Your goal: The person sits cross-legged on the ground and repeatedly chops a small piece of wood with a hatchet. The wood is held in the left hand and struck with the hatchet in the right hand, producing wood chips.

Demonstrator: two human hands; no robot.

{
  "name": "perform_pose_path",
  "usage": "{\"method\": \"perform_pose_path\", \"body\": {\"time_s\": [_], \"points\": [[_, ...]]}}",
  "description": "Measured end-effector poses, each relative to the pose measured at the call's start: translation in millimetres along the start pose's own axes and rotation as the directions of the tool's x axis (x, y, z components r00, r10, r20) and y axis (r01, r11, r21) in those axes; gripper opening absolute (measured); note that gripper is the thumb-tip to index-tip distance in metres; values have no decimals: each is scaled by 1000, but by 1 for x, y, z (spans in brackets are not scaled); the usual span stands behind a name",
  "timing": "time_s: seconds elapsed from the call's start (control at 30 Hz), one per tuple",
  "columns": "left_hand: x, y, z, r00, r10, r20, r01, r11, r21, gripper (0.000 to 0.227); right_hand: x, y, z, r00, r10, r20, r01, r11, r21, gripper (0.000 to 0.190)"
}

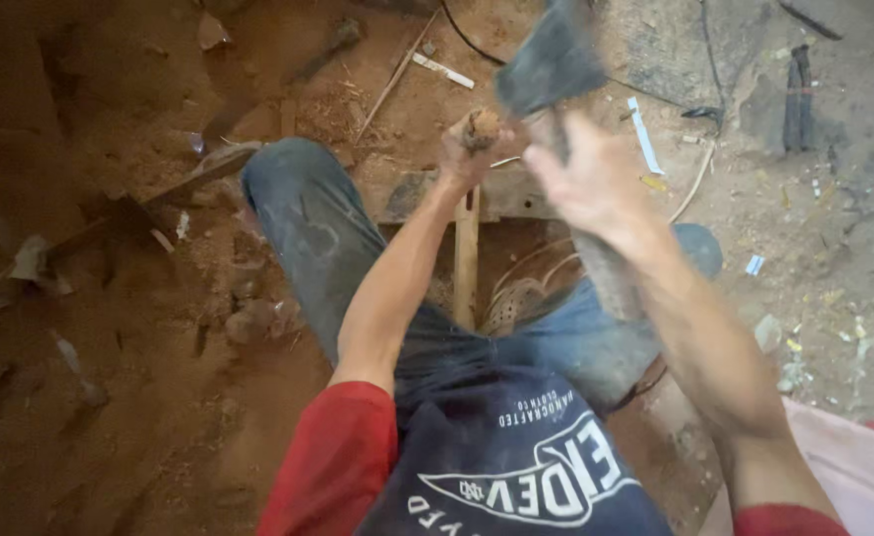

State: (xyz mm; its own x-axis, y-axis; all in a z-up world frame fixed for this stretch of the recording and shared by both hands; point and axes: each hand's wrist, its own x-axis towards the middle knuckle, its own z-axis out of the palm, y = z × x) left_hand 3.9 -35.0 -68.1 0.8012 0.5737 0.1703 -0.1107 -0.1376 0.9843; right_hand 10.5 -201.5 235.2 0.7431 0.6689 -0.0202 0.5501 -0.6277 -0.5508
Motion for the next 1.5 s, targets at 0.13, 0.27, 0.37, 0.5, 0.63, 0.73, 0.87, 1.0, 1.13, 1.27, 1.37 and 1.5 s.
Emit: {"method": "perform_pose_path", "body": {"time_s": [0.13, 0.27, 0.37, 0.5, 0.63, 0.73, 0.87, 1.0, 1.13, 1.27, 1.37, 1.5], "points": [[4, 16, -2, 994, 98, -37, -97, 995, 34, 34, 1, -7, -39, 951, -68, -300, 149, 955, 256, 37], [-33, 23, -8, 999, 5, -42, -6, 1000, -20, 34, -8, 4, 40, 954, 148, -260, -157, 987, -13, 37], [-26, 23, -9, 953, 304, -10, -302, 949, 87, 22, -4, 15, 78, 998, 24, 54, -18, 992, -121, 42], [3, 18, -16, 983, 176, 44, -175, 984, -22, 34, -2, 4, 33, 996, -68, -62, 74, 994, 87, 51], [13, 16, -4, 999, -6, 45, 9, 998, -55, 34, -7, -18, -46, 975, 22, -221, 51, 946, 320, 32], [-4, 15, -8, 999, 16, 42, -15, 999, -28, 28, -4, -23, -28, 848, -114, -518, 363, 836, 411, 23], [-24, 8, -12, 996, -42, 75, 28, 985, 173, 25, 1, -6, 59, 985, -157, -67, 138, 965, -221, 27], [-4, -1, -15, 984, 171, 53, -167, 983, -71, 38, 6, -2, 61, 994, -32, 105, 39, 997, -65, 45], [17, -8, -1, 986, -110, 126, 130, 979, -160, 46, -2, -35, -21, 978, 205, 41, -209, 948, 239, 39], [12, -11, -2, 997, -60, 49, 61, 998, -19, 52, 8, -54, -38, 887, -44, -460, 272, 854, 443, 28], [-5, -3, -5, 994, -83, 65, 80, 996, 46, 41, 19, -38, 20, 915, -90, -393, 196, 951, 237, 23], [-21, 12, -10, 993, 119, 12, -120, 991, 52, 39, 10, 2, 84, 998, 55, 39, -59, 995, 87, 40]]}}
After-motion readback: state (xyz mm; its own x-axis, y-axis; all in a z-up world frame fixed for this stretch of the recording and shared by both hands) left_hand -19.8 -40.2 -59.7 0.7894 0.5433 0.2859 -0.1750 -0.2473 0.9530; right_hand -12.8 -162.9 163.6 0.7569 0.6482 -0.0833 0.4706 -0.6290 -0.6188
